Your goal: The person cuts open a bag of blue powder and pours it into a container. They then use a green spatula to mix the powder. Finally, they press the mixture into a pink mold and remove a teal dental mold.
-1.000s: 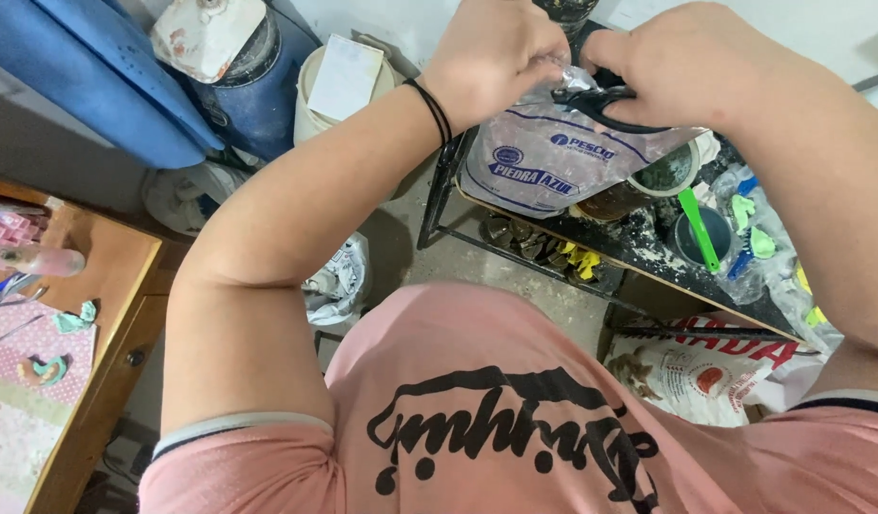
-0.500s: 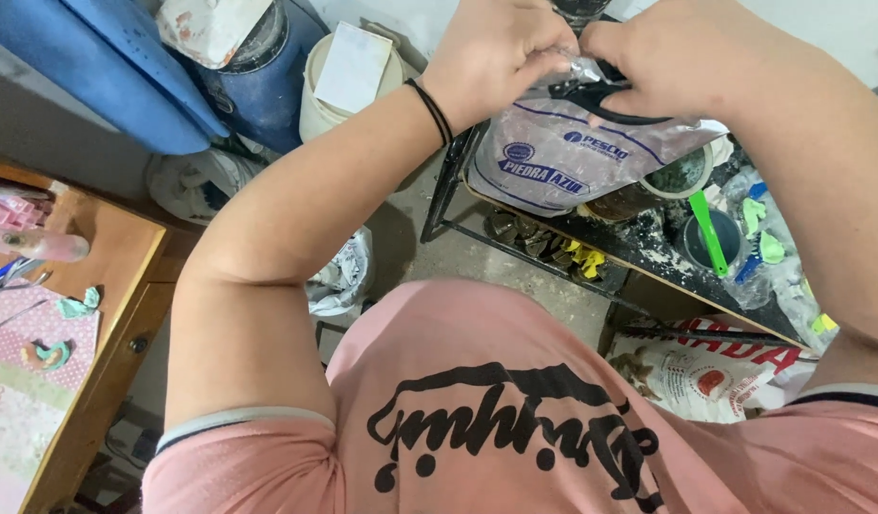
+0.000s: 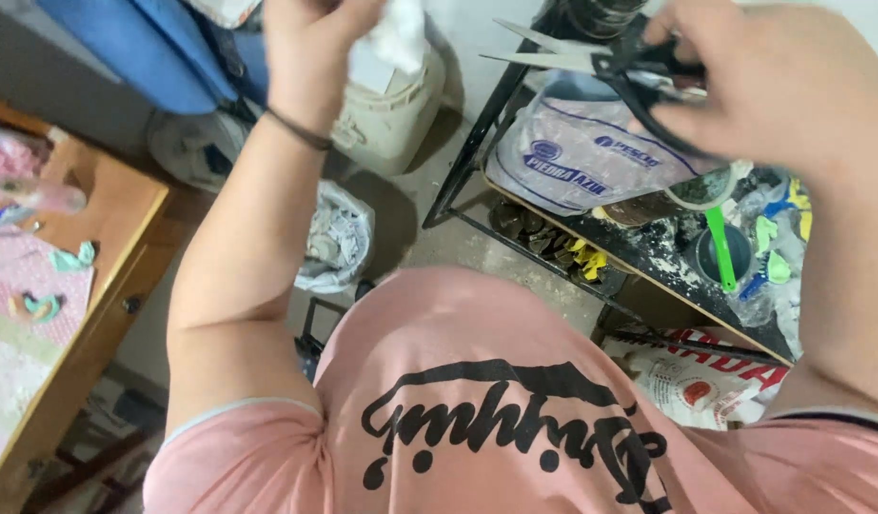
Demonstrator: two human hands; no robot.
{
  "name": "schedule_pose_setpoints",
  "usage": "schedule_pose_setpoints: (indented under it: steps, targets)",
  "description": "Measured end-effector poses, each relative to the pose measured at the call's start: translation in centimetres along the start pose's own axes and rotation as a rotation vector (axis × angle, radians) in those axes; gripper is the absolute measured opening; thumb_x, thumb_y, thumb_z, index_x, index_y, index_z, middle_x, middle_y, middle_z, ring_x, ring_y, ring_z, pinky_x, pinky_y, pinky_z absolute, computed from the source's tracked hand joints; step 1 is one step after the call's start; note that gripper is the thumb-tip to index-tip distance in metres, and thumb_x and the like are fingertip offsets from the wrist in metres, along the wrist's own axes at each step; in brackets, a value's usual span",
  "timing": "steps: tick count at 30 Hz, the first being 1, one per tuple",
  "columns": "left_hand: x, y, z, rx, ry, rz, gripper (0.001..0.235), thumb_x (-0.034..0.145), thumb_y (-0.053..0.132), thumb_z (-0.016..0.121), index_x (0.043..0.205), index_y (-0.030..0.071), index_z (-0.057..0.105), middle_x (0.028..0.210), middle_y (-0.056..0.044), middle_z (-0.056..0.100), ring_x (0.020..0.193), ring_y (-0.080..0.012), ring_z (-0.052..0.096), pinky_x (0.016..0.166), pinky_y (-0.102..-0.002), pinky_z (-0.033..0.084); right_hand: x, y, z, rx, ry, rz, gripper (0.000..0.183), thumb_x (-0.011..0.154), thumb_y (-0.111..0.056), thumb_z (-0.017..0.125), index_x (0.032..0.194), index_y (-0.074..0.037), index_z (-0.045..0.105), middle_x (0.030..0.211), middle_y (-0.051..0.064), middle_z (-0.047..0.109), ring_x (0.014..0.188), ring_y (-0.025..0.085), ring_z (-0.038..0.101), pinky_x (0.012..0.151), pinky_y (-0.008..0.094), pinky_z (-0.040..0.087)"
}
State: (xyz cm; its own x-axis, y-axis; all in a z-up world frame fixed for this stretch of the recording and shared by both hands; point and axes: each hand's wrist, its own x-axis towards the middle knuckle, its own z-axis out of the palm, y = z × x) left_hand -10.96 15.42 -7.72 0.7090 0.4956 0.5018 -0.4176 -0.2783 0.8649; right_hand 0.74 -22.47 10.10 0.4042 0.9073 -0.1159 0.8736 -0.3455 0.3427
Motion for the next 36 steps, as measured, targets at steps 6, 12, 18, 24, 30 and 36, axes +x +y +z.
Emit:
schedule_pose_setpoints:
  steps: [6,12,18,24,30,36]
  targets:
    - [-14.9,-13.4,-12.5,-0.061,0.293,-0.453,0.031,0.099,0.014,0.083,0.086,0.017,0.055,0.067,0.003,0.053,0.048,-0.0061,0.042,0.041,-0.023,0.031,-1.0,-8.9,2.7,0.400,-0.047,-0.009,0.044,0.105,-0.041,0.063,0.131,-0.006,0.055,0.094,0.003,0.073,0.063,0.015,0.071,0.039,0.025,0.053]
    - [-31.6,-26.1,-17.8,0.094,0.662,-1.258,0.020,0.085,0.007,0.073,0.080,0.018,0.057,0.059,-0.002,0.055,0.042,-0.0142,0.054,0.035,-0.030,0.033,5.5,-17.4,9.7,0.828,-0.329,0.201,0.055,0.089,-0.036,0.079,0.132,-0.012,0.053,0.109,0.007,0.071,0.083,0.024,0.069,0.076,0.040,0.053]
    - [-37.5,-32.4,-18.7,0.105,0.636,-1.454,0.050,0.087,0.016,0.074,0.131,-0.001,0.059,0.104,-0.018,0.074,0.075,-0.0316,0.081,0.060,-0.043,0.069,12.2,-24.8,17.4,1.460,-0.348,0.258,0.046,0.094,-0.019,0.081,0.131,-0.008,0.055,0.093,0.010,0.071,0.081,0.020,0.069,0.070,0.029,0.055]
    - [-38.1,-32.1,-20.5,0.148,0.593,-1.445,0.047,0.094,0.023,0.070,0.135,0.002,0.060,0.102,-0.013,0.076,0.081,-0.0236,0.081,0.070,-0.036,0.069,16.9,-29.3,18.0,1.666,-0.426,0.239,0.040,0.100,-0.022,0.077,0.130,-0.004,0.057,0.088,0.006,0.068,0.077,0.015,0.070,0.066,0.021,0.051]
    - [-32.4,-19.8,-20.5,0.020,0.477,-1.291,0.053,0.100,0.042,0.065,0.136,0.006,0.054,0.089,-0.008,0.081,0.084,-0.0155,0.079,0.076,-0.026,0.062,20.7,-34.7,19.8,1.875,-0.356,0.214,0.040,0.093,-0.007,0.080,0.126,-0.002,0.059,0.082,0.009,0.065,0.066,0.016,0.068,0.065,0.021,0.052]
    - [-31.3,-15.3,-22.4,-0.104,0.454,-1.079,0.046,0.101,0.034,0.069,0.135,0.004,0.064,0.095,-0.008,0.081,0.090,-0.0113,0.075,0.075,-0.021,0.055,26.7,-40.9,16.7,1.874,-0.361,0.035,0.036,0.096,-0.007,0.077,0.127,-0.001,0.060,0.087,0.015,0.069,0.067,0.020,0.070,0.066,0.025,0.054]
